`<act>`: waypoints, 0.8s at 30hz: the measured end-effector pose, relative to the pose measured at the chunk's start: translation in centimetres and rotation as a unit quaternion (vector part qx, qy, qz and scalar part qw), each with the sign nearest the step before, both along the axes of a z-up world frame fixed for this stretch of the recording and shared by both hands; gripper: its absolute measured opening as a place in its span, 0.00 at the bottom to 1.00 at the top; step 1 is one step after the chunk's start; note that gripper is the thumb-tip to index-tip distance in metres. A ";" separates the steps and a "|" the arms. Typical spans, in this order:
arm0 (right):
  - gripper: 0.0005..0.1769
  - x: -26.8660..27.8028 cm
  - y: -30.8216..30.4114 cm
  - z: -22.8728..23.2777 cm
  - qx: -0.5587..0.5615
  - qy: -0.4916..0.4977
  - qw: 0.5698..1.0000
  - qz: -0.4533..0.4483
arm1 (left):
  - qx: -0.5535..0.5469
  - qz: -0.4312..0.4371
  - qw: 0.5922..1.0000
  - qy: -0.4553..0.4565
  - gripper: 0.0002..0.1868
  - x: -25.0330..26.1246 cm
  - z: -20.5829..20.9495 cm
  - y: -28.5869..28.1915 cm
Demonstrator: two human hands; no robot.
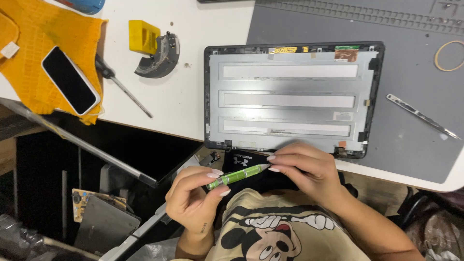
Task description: The person uses a green precision screwdriver to unscrew and remove small screws from the back panel of a disassembled laptop. They carefully place the removed screws on the workbench mat and continue working on the internal components.
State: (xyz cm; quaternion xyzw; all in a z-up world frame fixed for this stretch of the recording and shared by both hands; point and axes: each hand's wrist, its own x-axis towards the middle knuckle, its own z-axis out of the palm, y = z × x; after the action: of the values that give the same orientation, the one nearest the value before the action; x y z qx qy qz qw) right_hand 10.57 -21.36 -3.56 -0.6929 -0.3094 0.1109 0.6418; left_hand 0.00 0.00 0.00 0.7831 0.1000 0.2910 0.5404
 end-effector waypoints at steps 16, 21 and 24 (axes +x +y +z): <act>0.07 6.6 -15.4 -1.2 -0.292 -0.168 0.893 -0.297 | -0.047 -0.011 0.998 0.031 0.12 1.5 -1.0 -3.4; 0.05 10.3 -19.0 -4.8 -0.339 -0.235 0.854 -0.316 | -0.110 -0.002 0.994 0.013 0.10 1.5 -1.2 -3.9; 0.05 10.1 -19.8 -5.5 -0.353 -0.242 0.853 -0.300 | -0.108 -0.001 0.994 0.006 0.09 1.4 -1.0 -3.5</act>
State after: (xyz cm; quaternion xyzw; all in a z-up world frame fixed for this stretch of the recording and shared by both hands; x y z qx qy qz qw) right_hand 20.67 -41.12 -9.06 -0.9369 -0.1720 -0.1563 0.2610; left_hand 1.43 -3.46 -1.01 0.7221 0.1330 0.2734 0.6214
